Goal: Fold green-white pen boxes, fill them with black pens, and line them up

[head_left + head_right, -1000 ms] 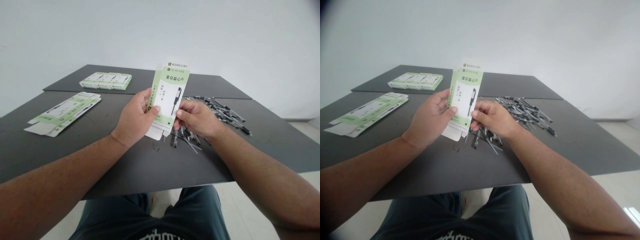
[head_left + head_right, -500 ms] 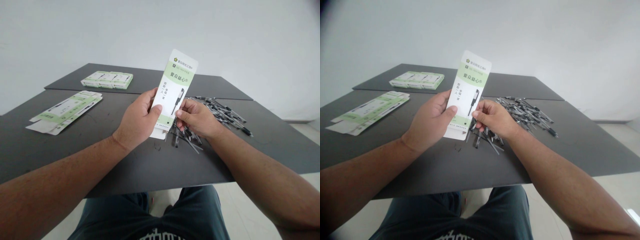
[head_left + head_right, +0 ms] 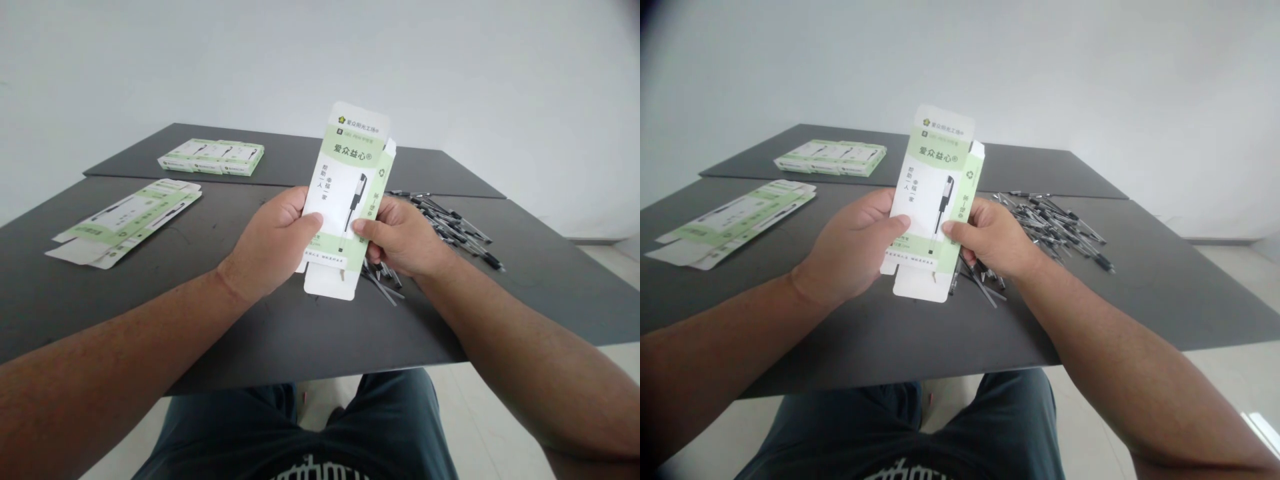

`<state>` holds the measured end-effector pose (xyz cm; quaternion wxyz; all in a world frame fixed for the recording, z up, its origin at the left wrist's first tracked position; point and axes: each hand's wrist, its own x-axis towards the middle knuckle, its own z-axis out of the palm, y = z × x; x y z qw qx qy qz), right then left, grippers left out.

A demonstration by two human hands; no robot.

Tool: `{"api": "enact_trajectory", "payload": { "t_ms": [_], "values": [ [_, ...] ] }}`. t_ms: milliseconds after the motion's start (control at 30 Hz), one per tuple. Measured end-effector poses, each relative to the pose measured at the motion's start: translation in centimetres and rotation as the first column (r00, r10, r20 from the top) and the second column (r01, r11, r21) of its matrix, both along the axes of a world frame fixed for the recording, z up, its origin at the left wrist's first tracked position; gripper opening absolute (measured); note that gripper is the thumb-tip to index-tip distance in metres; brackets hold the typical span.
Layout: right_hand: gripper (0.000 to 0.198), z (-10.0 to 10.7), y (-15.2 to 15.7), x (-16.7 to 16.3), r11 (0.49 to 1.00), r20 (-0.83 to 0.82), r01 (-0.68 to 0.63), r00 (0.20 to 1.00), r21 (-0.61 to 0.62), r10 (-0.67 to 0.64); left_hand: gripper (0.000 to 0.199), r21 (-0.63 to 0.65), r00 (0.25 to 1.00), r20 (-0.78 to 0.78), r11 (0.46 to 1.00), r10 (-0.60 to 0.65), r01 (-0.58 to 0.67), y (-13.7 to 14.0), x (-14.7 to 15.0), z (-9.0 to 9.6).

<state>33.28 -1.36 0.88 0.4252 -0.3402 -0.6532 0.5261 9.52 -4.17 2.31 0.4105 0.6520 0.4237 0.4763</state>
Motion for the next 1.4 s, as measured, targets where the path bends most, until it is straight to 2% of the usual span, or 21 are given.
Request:
{"api": "enact_trajectory", "payload": {
  "t_ms": [133,233,367,500,633,800,933,1267,1400],
  "values": [
    [0.041,0.3,0.0,0.0,0.999,0.026,0.042,0.999,-0.001,-0.041,0.043,0.076,0.981,-0.192,0.997,0.022,-0.008,-0.1,-0.1,0.0],
    [0.037,0.2,0.0,-0.1,0.998,0.06,0.066,0.996,-0.018,-0.065,0.044,0.094,0.973,-0.224,0.995,0.052,-0.031,0.1,-0.1,-0.5],
    [0.038,0.2,-0.2,-0.4,0.997,0.08,-0.001,0.997,-0.083,0.007,0.039,0.078,0.982,-0.155,0.992,0.106,-0.095,0.6,-0.2,-1.5],
    [0.034,0.4,-0.7,-0.5,0.991,0.193,-0.092,0.975,-0.095,0.109,0.039,0.086,0.985,-0.112,0.989,0.134,-0.124,1.0,-0.3,-1.9],
    [0.028,0.7,-1.0,-0.3,0.992,0.209,-0.102,0.971,-0.079,0.116,0.041,0.063,0.992,-0.073,0.993,0.101,-0.097,1.0,-0.2,-1.9],
    [0.029,0.8,-0.9,-0.3,0.979,0.212,-0.16,0.96,-0.128,0.185,0.041,0.003,0.995,-0.036,0.996,0.089,-0.089,0.7,0.0,-1.5],
    [0.032,0.6,-0.9,-0.7,0.958,0.184,-0.218,0.95,-0.187,0.252,0.046,-0.05,0.998,-0.004,0.996,0.068,-0.069,0.6,-0.1,-1.4],
    [0.026,0.7,-0.9,-0.1,0.905,0.182,-0.364,0.896,-0.221,0.405,0.058,-0.098,0.991,0.133,0.995,-0.002,0.015,1.0,-0.2,-0.9],
    [0.029,0.4,-1.0,-0.7,0.932,0.124,-0.305,0.935,-0.194,0.332,0.06,-0.132,0.985,0.165,0.989,-0.042,0.064,1.0,-0.1,-0.7]
  ]
}}
